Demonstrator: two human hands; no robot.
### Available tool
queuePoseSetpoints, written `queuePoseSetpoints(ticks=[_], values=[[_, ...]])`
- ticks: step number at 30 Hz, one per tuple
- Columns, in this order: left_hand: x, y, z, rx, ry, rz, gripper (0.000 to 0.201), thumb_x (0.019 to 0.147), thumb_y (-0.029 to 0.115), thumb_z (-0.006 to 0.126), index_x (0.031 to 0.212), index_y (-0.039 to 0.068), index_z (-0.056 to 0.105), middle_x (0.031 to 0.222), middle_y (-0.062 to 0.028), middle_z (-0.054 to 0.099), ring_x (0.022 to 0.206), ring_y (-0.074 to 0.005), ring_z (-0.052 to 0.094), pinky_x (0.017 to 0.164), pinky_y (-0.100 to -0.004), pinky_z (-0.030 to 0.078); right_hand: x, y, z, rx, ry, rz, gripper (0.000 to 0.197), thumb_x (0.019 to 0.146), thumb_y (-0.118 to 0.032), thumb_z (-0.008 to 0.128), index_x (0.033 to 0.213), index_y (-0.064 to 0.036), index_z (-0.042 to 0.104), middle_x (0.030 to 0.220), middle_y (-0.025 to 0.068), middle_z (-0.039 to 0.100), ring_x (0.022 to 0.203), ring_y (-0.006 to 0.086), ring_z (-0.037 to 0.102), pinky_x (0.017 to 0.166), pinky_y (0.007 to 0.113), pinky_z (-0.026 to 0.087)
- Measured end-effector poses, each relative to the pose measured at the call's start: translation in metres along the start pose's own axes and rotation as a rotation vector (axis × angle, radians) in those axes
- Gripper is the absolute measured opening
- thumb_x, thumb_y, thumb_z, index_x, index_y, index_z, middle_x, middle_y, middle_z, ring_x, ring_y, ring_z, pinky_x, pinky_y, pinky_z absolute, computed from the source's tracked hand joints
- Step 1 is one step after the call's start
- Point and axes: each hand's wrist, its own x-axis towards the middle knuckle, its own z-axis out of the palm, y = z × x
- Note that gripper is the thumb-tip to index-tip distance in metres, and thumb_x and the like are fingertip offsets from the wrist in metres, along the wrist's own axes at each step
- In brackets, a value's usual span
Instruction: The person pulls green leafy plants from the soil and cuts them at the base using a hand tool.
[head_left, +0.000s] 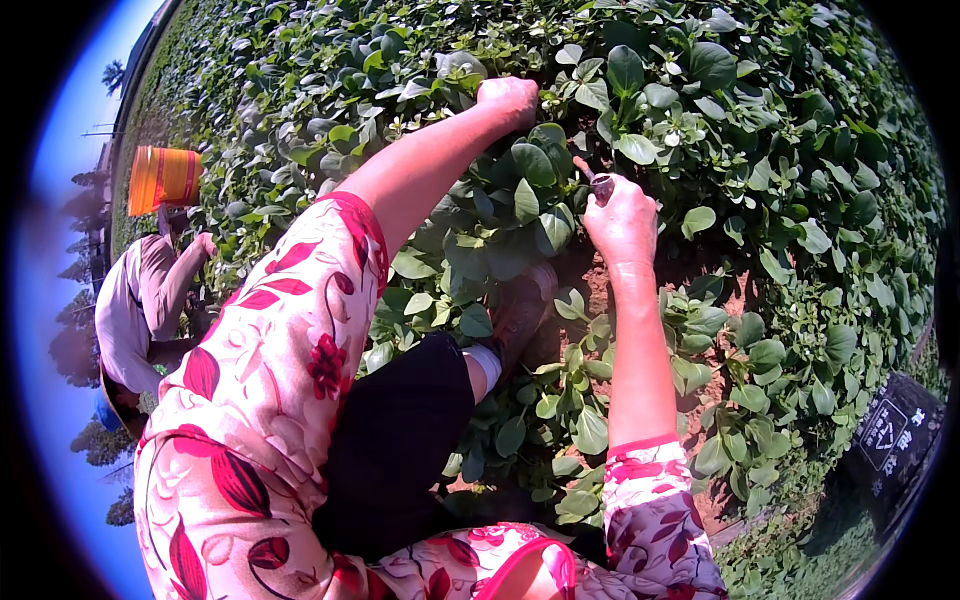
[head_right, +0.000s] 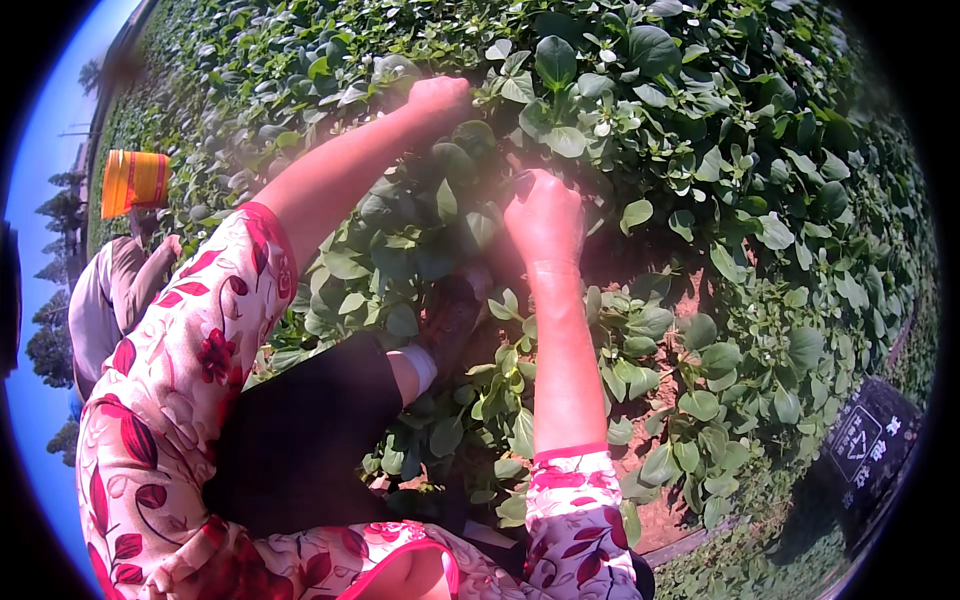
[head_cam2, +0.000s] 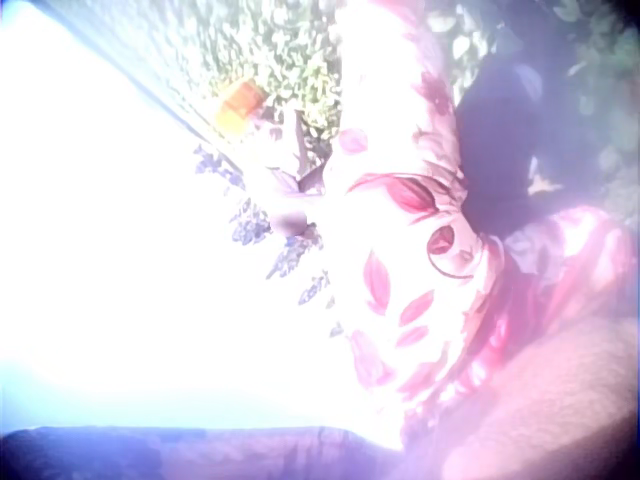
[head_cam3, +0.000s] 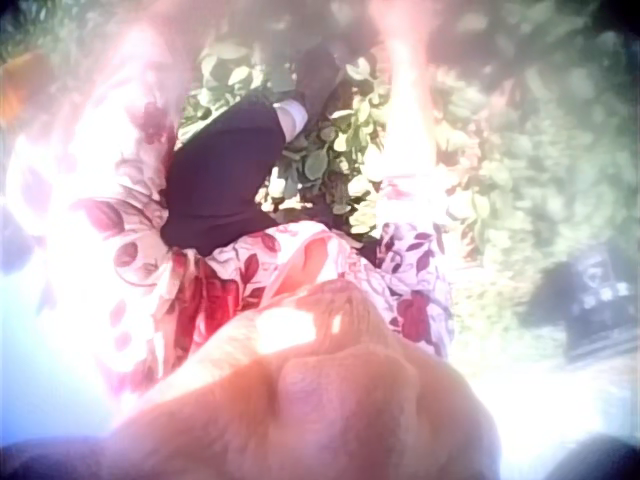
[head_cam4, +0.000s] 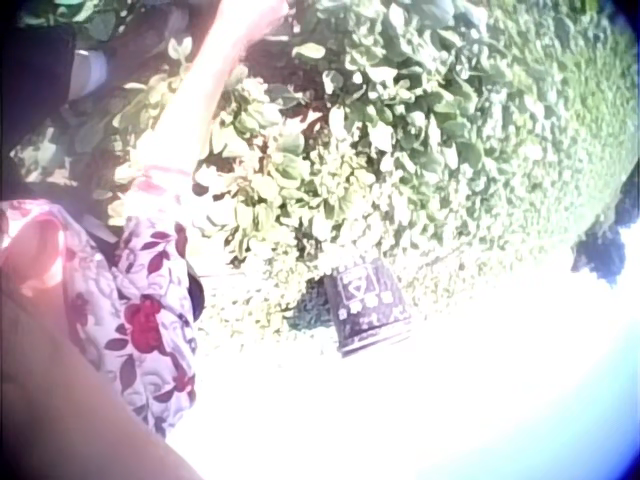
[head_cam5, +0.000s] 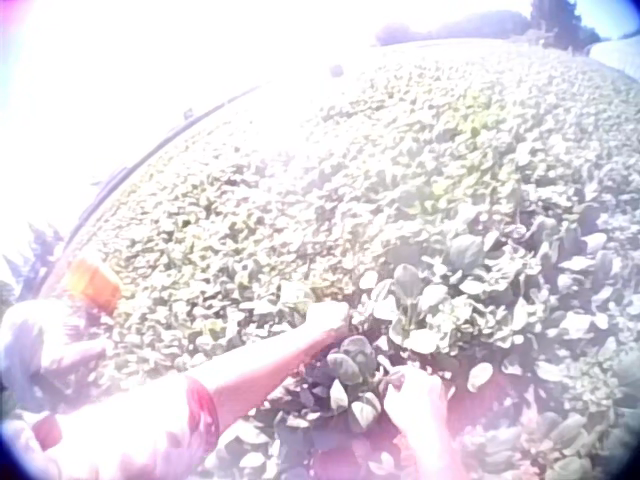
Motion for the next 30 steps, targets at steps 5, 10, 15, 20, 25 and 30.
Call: queuePoseSetpoints(ticks=[5, 10, 15, 20, 25, 30], values=[[0.018, 0.025, 0.016, -0.053, 0.010, 0.014, 0.025, 0.081, 0.019, 0.056, 0.100, 0.008, 0.069, 0.104, -0.0150, 0.068, 0.097, -0.0286, 0.066, 0.079, -0.0399, 0.052, 0.029, 0.005, 0.030, -0.092, 0.066, 0.023, 0.018, 0.075, -0.013, 0.060, 0.090, -0.0113, 0.070, 0.082, 0.0197, 0.066, 0.080, 0.0371, 0.065, 0.073, 0.045, 0.053], [0.047, -0.031, 0.018, -0.273, 0.115, 0.056, 0.021, 0.076, 0.016, 0.058, 0.090, 0.006, 0.069, 0.089, -0.0142, 0.068, 0.085, -0.0284, 0.067, 0.073, -0.0377, 0.053, 0.001, 0.020, 0.026, -0.100, 0.104, -0.107, 0.023, 0.078, -0.013, 0.060, 0.099, -0.0155, 0.068, 0.080, 0.0183, 0.066, 0.078, 0.0371, 0.064, 0.069, 0.046, 0.053], [0.020, -0.051, -0.054, -0.274, 0.553, 0.113, 0.040, 0.070, 0.023, 0.067, 0.108, 0.009, 0.063, 0.102, -0.0157, 0.062, 0.100, -0.0309, 0.054, 0.086, -0.0458, 0.041, -0.036, 0.013, 0.002, -0.081, 0.018, -0.154, 0.027, 0.075, -0.010, 0.061, 0.101, -0.0140, 0.068, 0.079, 0.0166, 0.066, 0.075, 0.0350, 0.065, 0.068, 0.043, 0.053], [-0.053, -0.043, -0.098, 0.006, 0.864, 0.394, 0.047, 0.071, 0.032, 0.074, 0.113, 0.014, 0.062, 0.115, -0.0081, 0.060, 0.119, -0.0233, 0.046, 0.106, -0.0494, 0.027, -0.061, 0.011, -0.010, -0.357, -0.137, -0.241, 0.026, 0.071, -0.008, 0.063, 0.097, -0.0096, 0.067, 0.076, 0.0146, 0.067, 0.072, 0.0329, 0.066, 0.065, 0.043, 0.053], [-0.079, -0.043, -0.062, -0.581, 0.699, 0.282, 0.042, 0.075, 0.018, 0.064, 0.115, 0.009, 0.055, 0.093, -0.0164, 0.065, 0.086, -0.0312, 0.061, 0.073, -0.0382, 0.049, -0.077, 0.005, -0.022, -0.309, -0.112, -0.345, 0.029, 0.066, -0.004, 0.061, 0.094, -0.0070, 0.063, 0.068, 0.0130, 0.064, 0.067, 0.0321, 0.065, 0.062, 0.042, 0.053], [-0.106, -0.014, -0.057, -0.504, 0.483, 0.014, 0.048, 0.072, 0.018, 0.063, 0.117, 0.004, 0.050, 0.100, -0.0222, 0.062, 0.100, -0.0375, 0.058, 0.085, -0.0450, 0.048, -0.075, 0.006, -0.035, -0.262, -0.162, -0.253, 0.039, 0.067, -0.006, 0.063, 0.105, -0.0096, 0.064, 0.077, 0.0152, 0.066, 0.075, 0.0332, 0.066, 0.069, 0.043, 0.053]])
